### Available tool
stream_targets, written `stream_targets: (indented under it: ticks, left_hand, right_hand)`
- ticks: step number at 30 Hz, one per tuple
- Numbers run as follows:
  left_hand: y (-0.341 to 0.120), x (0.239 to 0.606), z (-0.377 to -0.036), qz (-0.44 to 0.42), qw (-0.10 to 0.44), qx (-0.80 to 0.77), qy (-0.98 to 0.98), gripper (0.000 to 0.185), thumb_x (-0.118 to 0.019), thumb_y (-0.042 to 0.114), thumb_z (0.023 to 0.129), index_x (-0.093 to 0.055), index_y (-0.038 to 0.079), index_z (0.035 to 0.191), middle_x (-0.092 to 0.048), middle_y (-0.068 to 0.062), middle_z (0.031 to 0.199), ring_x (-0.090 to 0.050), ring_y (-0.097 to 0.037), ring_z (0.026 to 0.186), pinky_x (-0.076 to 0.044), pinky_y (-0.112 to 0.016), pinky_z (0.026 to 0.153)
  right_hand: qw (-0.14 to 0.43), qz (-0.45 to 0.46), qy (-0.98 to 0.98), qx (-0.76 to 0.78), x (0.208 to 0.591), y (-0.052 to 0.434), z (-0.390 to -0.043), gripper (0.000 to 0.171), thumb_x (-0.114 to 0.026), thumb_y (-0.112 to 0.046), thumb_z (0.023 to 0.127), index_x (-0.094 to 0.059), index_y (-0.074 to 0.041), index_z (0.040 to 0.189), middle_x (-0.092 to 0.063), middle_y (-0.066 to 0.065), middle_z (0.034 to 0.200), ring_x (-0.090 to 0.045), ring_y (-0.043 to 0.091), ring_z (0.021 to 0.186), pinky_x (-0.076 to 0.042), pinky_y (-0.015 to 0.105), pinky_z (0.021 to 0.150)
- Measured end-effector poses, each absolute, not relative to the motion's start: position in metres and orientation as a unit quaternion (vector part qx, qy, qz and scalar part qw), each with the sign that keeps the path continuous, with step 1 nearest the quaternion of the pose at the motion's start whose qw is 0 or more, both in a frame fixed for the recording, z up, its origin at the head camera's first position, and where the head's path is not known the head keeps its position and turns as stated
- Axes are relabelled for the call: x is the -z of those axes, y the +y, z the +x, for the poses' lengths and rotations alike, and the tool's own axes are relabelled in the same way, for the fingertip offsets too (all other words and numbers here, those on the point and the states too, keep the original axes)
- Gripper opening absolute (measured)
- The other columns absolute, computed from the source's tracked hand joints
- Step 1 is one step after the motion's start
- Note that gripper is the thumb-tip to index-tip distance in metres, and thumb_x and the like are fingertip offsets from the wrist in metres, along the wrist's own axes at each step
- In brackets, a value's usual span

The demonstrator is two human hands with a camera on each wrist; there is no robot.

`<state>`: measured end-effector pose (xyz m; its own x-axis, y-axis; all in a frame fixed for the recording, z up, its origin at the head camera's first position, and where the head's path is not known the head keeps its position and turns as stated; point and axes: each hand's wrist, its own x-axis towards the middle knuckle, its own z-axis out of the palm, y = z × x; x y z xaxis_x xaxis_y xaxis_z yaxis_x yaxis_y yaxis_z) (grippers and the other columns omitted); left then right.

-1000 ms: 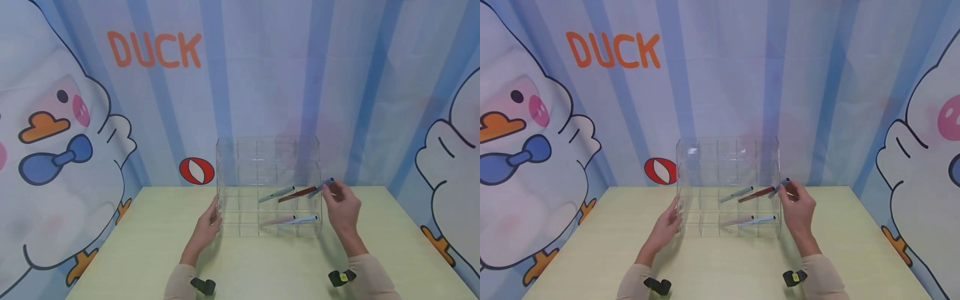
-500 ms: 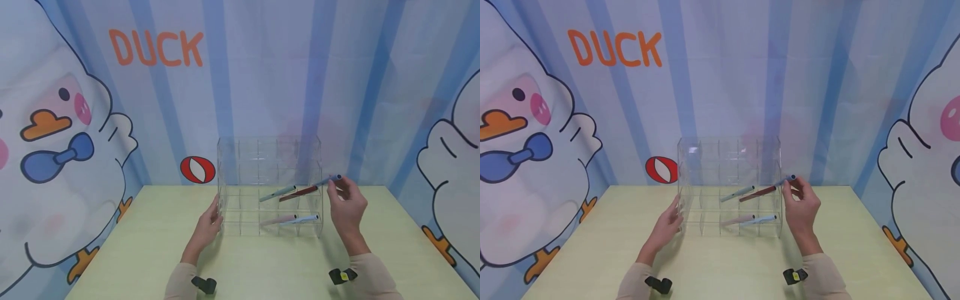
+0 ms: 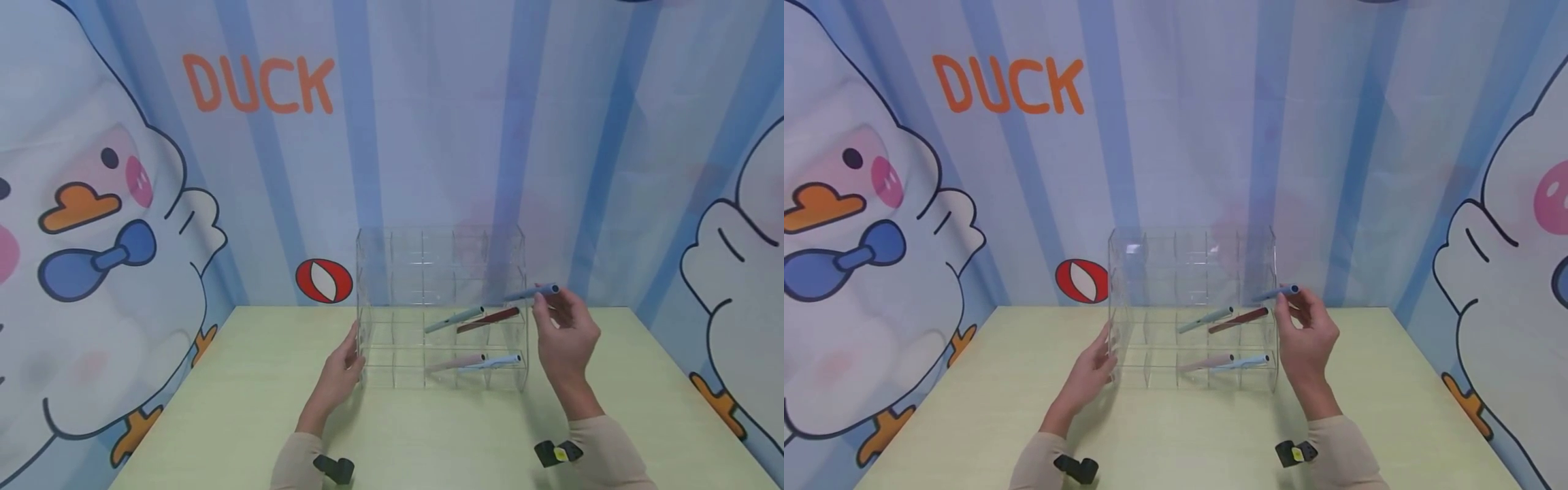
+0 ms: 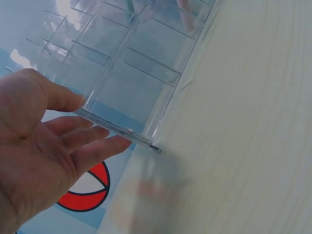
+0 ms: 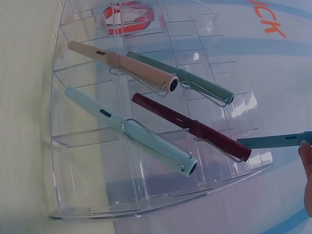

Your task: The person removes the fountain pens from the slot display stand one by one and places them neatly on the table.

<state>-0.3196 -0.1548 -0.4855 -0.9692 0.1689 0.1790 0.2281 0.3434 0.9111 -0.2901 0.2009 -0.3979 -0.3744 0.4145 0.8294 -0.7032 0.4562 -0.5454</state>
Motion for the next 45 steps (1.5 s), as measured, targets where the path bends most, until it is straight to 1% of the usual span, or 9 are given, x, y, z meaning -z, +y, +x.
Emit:
stream_targets:
  ticks: [8, 28, 30, 33, 35, 37, 40, 43, 45]
  left_hand:
    - [-0.156, 0.488, -0.32, -0.124, 0.027, 0.565, -0.815, 0.073, -0.051, 0.004, 0.103, -0.017, 0.029, 0.161, -0.025, -0.012, 0.163, -0.041, -0.042, 0.138, -0.052, -0.05, 0.092]
    - [-0.155, 0.486, -0.321, -0.123, 0.025, 0.565, -0.815, 0.073, -0.052, 0.004, 0.102, -0.016, 0.028, 0.162, -0.024, -0.009, 0.164, -0.04, -0.042, 0.139, -0.052, -0.052, 0.091]
    - [-0.155, 0.486, -0.321, -0.123, 0.025, 0.564, -0.816, 0.073, -0.052, 0.004, 0.102, -0.016, 0.028, 0.162, -0.024, -0.009, 0.164, -0.04, -0.042, 0.139, -0.052, -0.052, 0.092]
    - [-0.155, 0.485, -0.319, -0.125, 0.027, 0.564, -0.816, 0.073, -0.051, 0.004, 0.102, -0.017, 0.027, 0.162, -0.025, -0.009, 0.163, -0.04, -0.041, 0.139, -0.052, -0.051, 0.092]
    - [-0.155, 0.485, -0.319, -0.126, 0.028, 0.564, -0.815, 0.072, -0.051, 0.004, 0.103, -0.017, 0.027, 0.162, -0.025, -0.01, 0.163, -0.041, -0.041, 0.138, -0.052, -0.05, 0.092]
    - [-0.155, 0.485, -0.319, -0.126, 0.028, 0.566, -0.814, 0.072, -0.051, 0.004, 0.103, -0.017, 0.028, 0.162, -0.026, -0.01, 0.163, -0.041, -0.041, 0.138, -0.052, -0.05, 0.092]
    - [-0.155, 0.486, -0.32, -0.124, 0.027, 0.565, -0.815, 0.073, -0.051, 0.004, 0.103, -0.017, 0.029, 0.161, -0.026, -0.01, 0.163, -0.041, -0.041, 0.138, -0.052, -0.05, 0.092]
    - [-0.155, 0.487, -0.321, -0.122, 0.027, 0.564, -0.816, 0.073, -0.052, 0.004, 0.102, -0.018, 0.03, 0.161, -0.026, -0.009, 0.163, -0.04, -0.041, 0.139, -0.052, -0.05, 0.093]
    - [-0.155, 0.487, -0.321, -0.12, 0.027, 0.565, -0.816, 0.073, -0.052, 0.003, 0.102, -0.018, 0.03, 0.161, -0.026, -0.009, 0.163, -0.04, -0.041, 0.139, -0.052, -0.05, 0.093]
  right_hand:
    - [0.552, 0.124, -0.642, -0.517, 0.378, 0.185, -0.269, 0.023, -0.062, 0.019, 0.085, -0.062, 0.021, 0.108, -0.067, 0.036, 0.1, -0.065, -0.001, 0.088, -0.051, 0.012, 0.078]
    - [0.554, 0.154, -0.629, -0.523, 0.372, 0.178, -0.255, 0.026, -0.061, 0.023, 0.083, -0.061, 0.022, 0.108, -0.066, 0.036, 0.099, -0.067, 0.005, 0.09, -0.053, 0.016, 0.078]
    - [0.555, 0.16, -0.627, -0.523, 0.374, 0.179, -0.256, 0.027, -0.061, 0.025, 0.082, -0.061, 0.021, 0.109, -0.068, 0.032, 0.1, -0.067, 0.005, 0.09, -0.053, 0.016, 0.078]
    - [0.557, 0.163, -0.623, -0.524, 0.379, 0.181, -0.258, 0.029, -0.061, 0.025, 0.081, -0.062, 0.02, 0.11, -0.073, 0.017, 0.101, -0.067, 0.004, 0.089, -0.053, 0.016, 0.078]
    - [0.557, 0.166, -0.62, -0.527, 0.381, 0.182, -0.26, 0.029, -0.062, 0.025, 0.08, -0.062, 0.021, 0.109, -0.073, 0.013, 0.101, -0.068, 0.004, 0.088, -0.053, 0.016, 0.077]
    - [0.556, 0.167, -0.618, -0.53, 0.385, 0.184, -0.262, 0.028, -0.063, 0.023, 0.08, -0.062, 0.021, 0.108, -0.073, 0.012, 0.1, -0.068, 0.004, 0.087, -0.053, 0.016, 0.076]
    - [0.554, 0.172, -0.615, -0.534, 0.391, 0.185, -0.264, 0.026, -0.065, 0.018, 0.081, -0.063, 0.02, 0.107, -0.072, 0.022, 0.096, -0.068, 0.004, 0.085, -0.054, 0.017, 0.075]
    - [0.555, 0.172, -0.613, -0.535, 0.393, 0.185, -0.264, 0.026, -0.066, 0.016, 0.081, -0.064, 0.02, 0.107, -0.073, 0.018, 0.094, -0.068, 0.003, 0.082, -0.054, 0.016, 0.074]
    - [0.559, 0.171, -0.611, -0.534, 0.393, 0.184, -0.263, 0.026, -0.065, 0.019, 0.08, -0.064, 0.02, 0.105, -0.073, 0.016, 0.091, -0.067, 0.001, 0.081, -0.053, 0.014, 0.073]
